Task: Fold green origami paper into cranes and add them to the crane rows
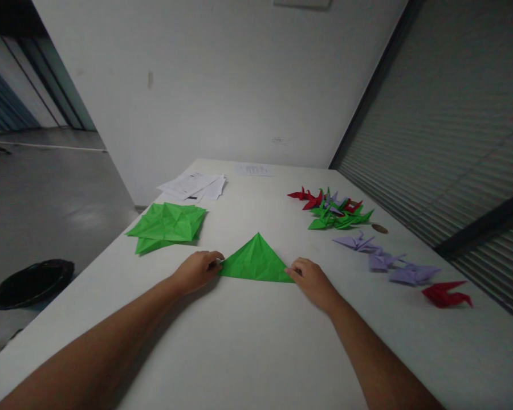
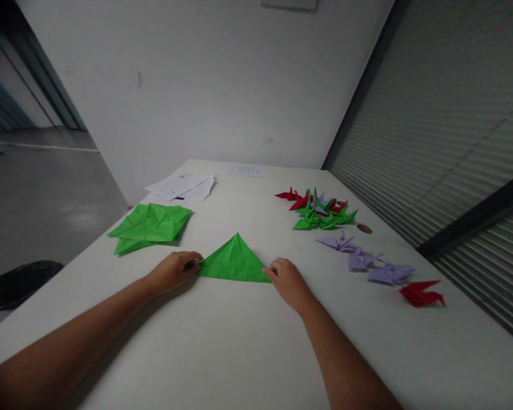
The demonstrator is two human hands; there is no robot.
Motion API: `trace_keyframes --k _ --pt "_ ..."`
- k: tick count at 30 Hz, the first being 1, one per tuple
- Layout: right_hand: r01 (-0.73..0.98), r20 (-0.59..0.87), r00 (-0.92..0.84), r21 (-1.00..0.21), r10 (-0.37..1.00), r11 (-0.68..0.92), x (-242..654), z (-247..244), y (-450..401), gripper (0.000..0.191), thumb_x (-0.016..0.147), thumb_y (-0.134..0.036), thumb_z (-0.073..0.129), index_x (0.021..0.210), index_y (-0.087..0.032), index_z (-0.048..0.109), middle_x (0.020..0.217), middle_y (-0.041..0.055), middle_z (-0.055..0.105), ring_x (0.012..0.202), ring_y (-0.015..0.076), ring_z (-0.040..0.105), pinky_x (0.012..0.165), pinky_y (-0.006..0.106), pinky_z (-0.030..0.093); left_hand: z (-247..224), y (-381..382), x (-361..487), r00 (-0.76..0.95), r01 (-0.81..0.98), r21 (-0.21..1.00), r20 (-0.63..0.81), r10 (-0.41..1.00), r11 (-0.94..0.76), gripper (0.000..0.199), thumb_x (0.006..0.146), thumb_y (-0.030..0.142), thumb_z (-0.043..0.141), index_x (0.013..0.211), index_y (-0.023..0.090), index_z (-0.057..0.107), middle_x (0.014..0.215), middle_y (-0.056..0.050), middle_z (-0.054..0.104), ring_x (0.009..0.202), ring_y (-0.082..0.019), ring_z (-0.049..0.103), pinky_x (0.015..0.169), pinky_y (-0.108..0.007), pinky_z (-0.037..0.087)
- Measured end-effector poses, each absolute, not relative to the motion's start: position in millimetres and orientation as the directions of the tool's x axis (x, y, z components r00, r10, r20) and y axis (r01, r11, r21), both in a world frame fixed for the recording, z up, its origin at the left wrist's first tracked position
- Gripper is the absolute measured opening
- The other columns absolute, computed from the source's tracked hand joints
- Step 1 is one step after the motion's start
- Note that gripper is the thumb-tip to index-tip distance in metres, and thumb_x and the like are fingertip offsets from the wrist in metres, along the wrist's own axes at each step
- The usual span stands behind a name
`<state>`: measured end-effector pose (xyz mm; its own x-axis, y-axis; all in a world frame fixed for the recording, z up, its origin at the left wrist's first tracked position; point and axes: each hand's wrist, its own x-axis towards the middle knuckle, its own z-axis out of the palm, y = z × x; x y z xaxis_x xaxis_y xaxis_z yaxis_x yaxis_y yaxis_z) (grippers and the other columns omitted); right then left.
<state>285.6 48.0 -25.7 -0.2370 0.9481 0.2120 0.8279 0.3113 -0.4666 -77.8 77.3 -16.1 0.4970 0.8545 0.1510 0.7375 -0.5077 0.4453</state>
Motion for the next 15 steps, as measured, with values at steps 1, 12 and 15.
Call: trace_keyframes --k 1,12,15 --pt "0.835 0.212 -0.241 -0.451 0.947 0.314 285.6 -26.5 48.1 0.031 0.094 -0.028 0.060 0.064 -0.020 0.057 0.071 0.0029 0.062 0.072 0.0199 0.060 0.070 0.031 0.043 -17.0 77.6 -78.3 0.508 0.734 0.436 0.157 0.847 -0.522 0.024 0.094 0.024 0.058 0.112 0.019 0.072 0.086 -0.006 0.075 0.075 -0.019 0.067 0.071 -0.027 0.046" --pt "0.889 0.237 -0.267 -0.313 0.934 0.334 284.9 -34.0 48.6 0.035 0.094 -0.029 0.068 0.061 -0.021 0.061 0.073 0.0045 0.065 0.074 0.0218 0.060 0.075 0.035 0.044 -21.3 78.8 -79.3 0.557 0.736 0.348 0.176 0.812 -0.580 0.024 0.095 0.024 0.057 0.114 0.021 0.071 0.092 -0.008 0.073 0.085 -0.023 0.069 0.077 -0.030 0.050" --pt "0.894 0.244 -0.268 -0.298 0.932 0.335 284.9 -33.8 48.2 0.034 0.093 -0.030 0.070 0.061 -0.021 0.063 0.073 0.0049 0.066 0.074 0.0219 0.061 0.075 0.035 0.045 -20.2 78.0 -78.0 0.551 0.752 0.323 0.169 0.817 -0.574 0.025 0.094 0.023 0.058 0.115 0.022 0.071 0.094 -0.009 0.074 0.086 -0.024 0.070 0.078 -0.031 0.050"
